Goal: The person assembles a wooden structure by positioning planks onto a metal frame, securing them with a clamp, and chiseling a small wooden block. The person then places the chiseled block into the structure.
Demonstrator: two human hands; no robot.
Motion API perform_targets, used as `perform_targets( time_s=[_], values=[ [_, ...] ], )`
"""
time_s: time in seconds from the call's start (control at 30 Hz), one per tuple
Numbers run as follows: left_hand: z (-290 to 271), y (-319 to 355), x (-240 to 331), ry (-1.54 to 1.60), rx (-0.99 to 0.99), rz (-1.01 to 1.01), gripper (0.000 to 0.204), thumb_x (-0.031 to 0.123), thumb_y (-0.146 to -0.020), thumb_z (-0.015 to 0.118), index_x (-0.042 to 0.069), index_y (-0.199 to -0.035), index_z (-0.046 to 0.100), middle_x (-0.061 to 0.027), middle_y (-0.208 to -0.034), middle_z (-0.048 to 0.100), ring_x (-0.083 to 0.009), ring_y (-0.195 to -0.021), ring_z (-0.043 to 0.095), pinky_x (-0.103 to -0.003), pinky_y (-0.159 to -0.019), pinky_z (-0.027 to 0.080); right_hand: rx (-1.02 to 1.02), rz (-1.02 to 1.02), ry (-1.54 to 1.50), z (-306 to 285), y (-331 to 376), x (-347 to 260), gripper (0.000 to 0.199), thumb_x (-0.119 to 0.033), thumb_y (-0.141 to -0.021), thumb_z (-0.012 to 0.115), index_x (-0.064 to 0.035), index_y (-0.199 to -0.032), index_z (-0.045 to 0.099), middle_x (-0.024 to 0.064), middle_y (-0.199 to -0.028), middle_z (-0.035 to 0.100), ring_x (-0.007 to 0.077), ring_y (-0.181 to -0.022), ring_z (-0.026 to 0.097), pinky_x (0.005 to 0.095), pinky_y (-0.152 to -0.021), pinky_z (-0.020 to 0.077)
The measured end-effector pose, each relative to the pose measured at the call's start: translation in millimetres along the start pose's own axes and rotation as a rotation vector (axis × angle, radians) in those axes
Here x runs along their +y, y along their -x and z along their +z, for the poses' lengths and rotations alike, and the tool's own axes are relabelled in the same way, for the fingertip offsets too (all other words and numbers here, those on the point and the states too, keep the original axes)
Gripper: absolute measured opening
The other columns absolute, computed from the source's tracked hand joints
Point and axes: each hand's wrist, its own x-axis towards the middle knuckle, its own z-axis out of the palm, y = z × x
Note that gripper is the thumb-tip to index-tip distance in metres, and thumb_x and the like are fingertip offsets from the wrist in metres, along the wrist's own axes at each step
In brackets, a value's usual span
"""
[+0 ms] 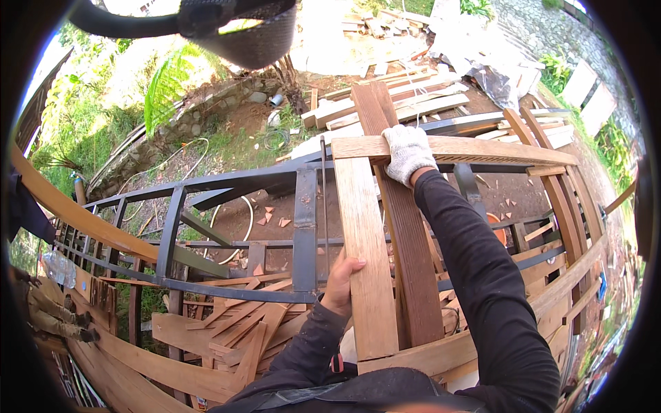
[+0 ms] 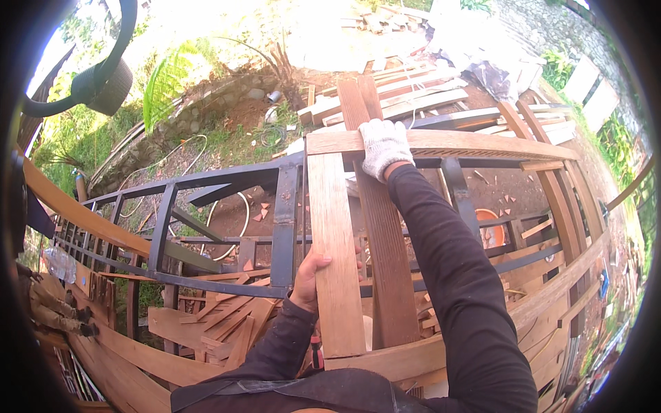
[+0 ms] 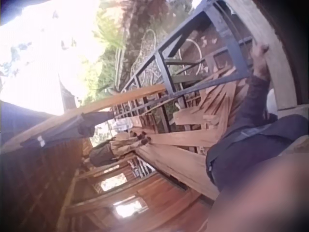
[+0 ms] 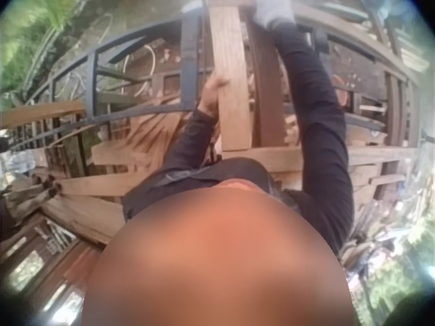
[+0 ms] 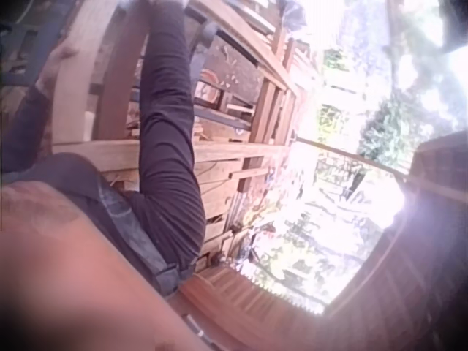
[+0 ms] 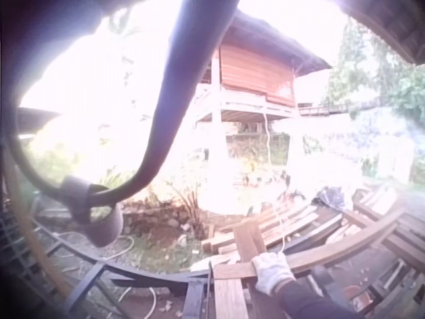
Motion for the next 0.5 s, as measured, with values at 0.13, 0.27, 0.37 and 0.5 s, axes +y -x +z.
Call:
perform_targets(
  time_s=[0.13,0.27,0.37,0.5],
  values=[
    [-8.6,-2.7,-1.4,0.025,-0.013,-0.014,0.067,0.024,-0.092,0.056,-0.002,-0.15,0.039,-0.0243,-0.135,0.059,-0.0343,-0.115,0.067,-0.049,-0.094,0.061,-0.011,0.004,-0.001,0.7,5.7,-2.9,0.044,-0.02,-0.08,0.073,-0.0138,-0.122,0.063,0.014,-0.12,0.064,0.0313,-0.118,0.062,0.0441,-0.102,0.0431],
    [-32.3,-67.7,35.3,-0.075,0.021,0.264,0.063,0.027,-0.103,0.046,-0.002,-0.157,0.031,-0.022,-0.144,0.057,-0.0316,-0.122,0.066,-0.047,-0.107,0.054,-0.067,-0.04,-0.079,6.7,-0.5,9.5,0.05,-0.021,-0.081,0.072,-0.0116,-0.129,0.063,0.0162,-0.126,0.064,0.0343,-0.124,0.059,0.0462,-0.109,0.0418],
    [-84.1,-166.9,94.1,-0.316,0.241,0.441,0.071,0.035,-0.108,0.05,0.0,-0.164,0.022,-0.0175,-0.16,0.041,-0.0258,-0.142,0.05,-0.044,-0.112,0.045,-0.13,-0.055,-0.121,1.1,-2.6,-0.8,0.069,-0.032,-0.075,0.079,-0.0073,-0.136,0.06,0.0198,-0.129,0.062,0.0379,-0.126,0.058,0.0439,-0.112,0.0448],
    [-45.7,-219.8,102.3,-0.845,0.33,0.582,0.039,0.022,-0.103,0.062,-0.006,-0.131,0.065,-0.0134,-0.123,0.07,-0.0242,-0.123,0.063,-0.037,-0.105,0.05,-0.046,-0.088,-0.162,13.5,8.2,20.3,0.085,-0.039,-0.076,0.074,-0.004,-0.15,0.052,0.0233,-0.147,0.056,0.0367,-0.139,0.052,0.0415,-0.121,0.037]
  ],
)
